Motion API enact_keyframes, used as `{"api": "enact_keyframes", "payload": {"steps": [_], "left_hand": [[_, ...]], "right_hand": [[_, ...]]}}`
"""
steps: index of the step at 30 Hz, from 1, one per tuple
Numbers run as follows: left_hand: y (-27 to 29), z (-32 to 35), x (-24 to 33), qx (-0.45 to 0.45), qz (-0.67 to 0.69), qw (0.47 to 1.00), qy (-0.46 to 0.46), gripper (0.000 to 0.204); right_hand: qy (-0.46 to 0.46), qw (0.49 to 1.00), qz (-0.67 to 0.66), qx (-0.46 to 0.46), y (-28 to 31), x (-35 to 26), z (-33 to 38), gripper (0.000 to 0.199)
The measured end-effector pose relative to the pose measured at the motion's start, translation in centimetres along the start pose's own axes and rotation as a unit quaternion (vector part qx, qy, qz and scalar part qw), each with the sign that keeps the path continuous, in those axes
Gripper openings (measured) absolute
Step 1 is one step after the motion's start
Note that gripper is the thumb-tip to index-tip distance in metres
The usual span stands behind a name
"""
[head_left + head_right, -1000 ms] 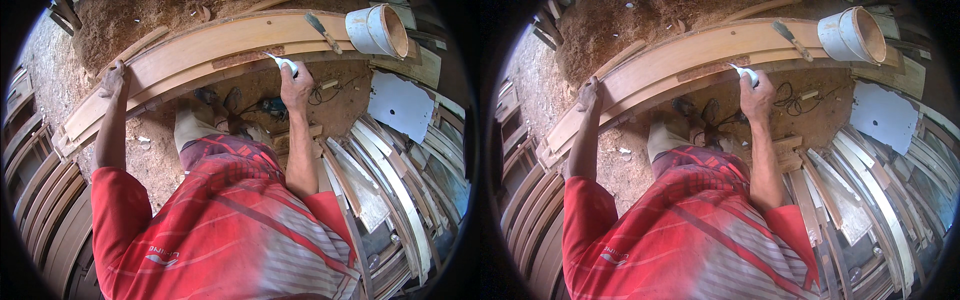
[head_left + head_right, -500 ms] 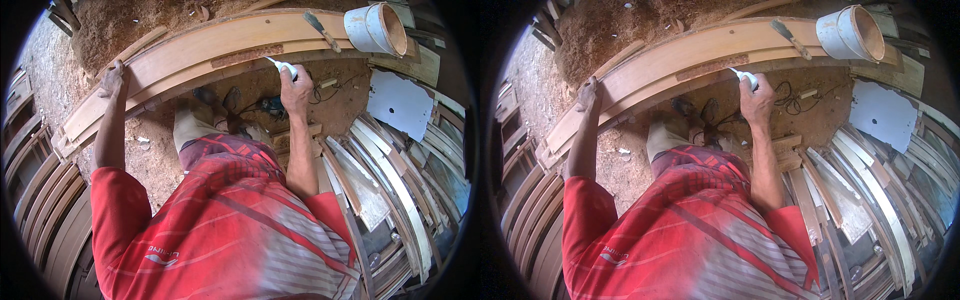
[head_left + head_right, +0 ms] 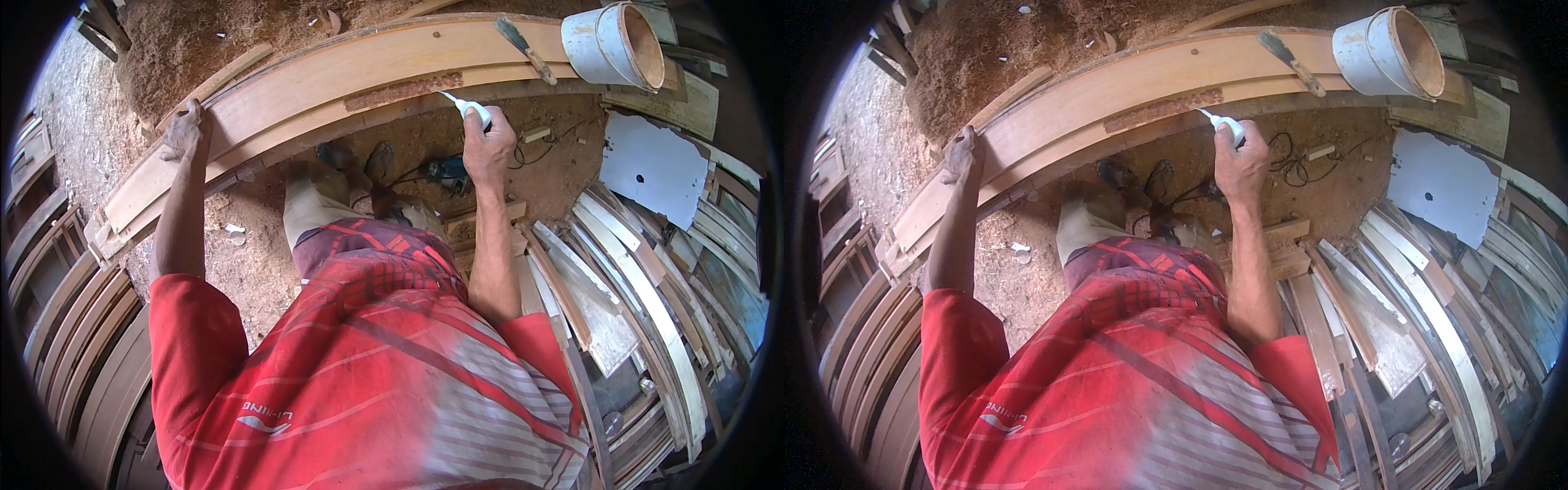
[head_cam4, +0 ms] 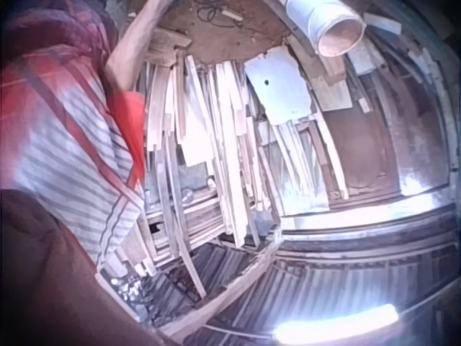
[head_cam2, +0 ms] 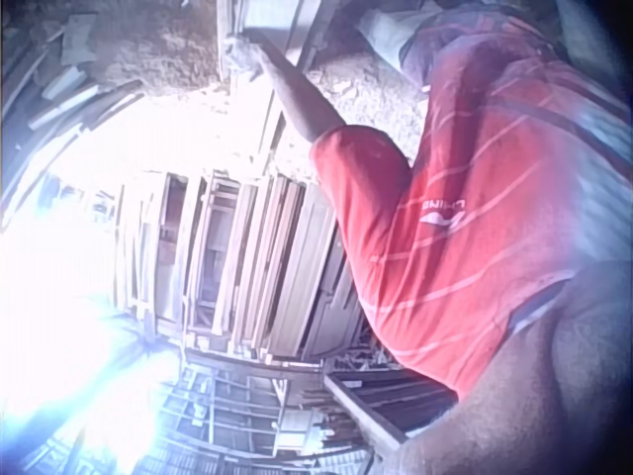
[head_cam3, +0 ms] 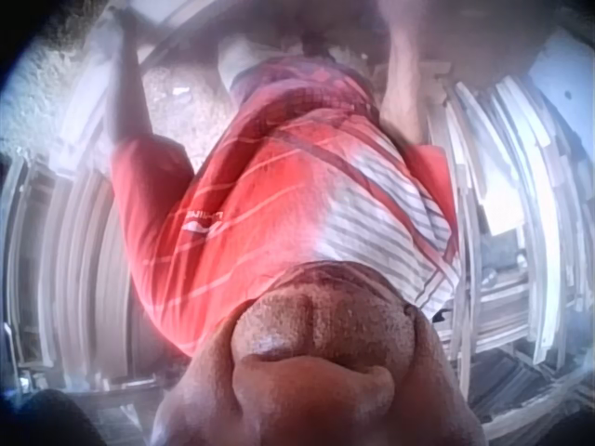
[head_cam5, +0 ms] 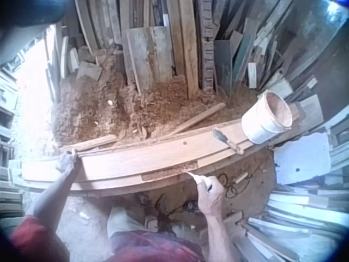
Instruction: The person applies wood filler from a squeeze bottle to a wooden plank, smooths it into a groove with a putty knife, and then places a bucket on the plank.
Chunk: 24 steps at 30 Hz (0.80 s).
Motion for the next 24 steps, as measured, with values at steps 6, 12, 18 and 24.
{"api": "enact_keyframes", "payload": {"steps": [6, 12, 18, 24], "left_hand": [[0.0, 0.1, -0.1, -0.008, 0.001, 1.000, 0.008, 0.066], [-0.2, -0.1, 0.1, 0.001, -0.014, 1.000, 0.004, 0.066], [-1.5, -1.4, -0.9, -0.014, -0.016, 1.000, 0.006, 0.063], [-2.3, -1.8, -1.4, 0.014, -0.035, 0.998, 0.040, 0.062]], "right_hand": [[-0.010, 1.000, -0.003, 0.008, 0.2, 0.3, -0.4, 0.020], [-0.018, 1.000, -0.005, 0.000, -0.1, 0.1, -0.3, 0.024], [-0.005, 1.000, 0.001, -0.002, -0.4, -0.2, -0.2, 0.023], [0.002, 1.000, 0.002, 0.007, -0.4, 0.1, -0.9, 0.025]]}}
Point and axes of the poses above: each hand's wrist, its own z-axis away from the middle knuckle, its own y-axis out of the back of the hand, x = y × z, the point moved 3 cm from there along -z, towards the middle knuckle, and after that the axes turned 10 degrees about x, right-handed, at the moved point
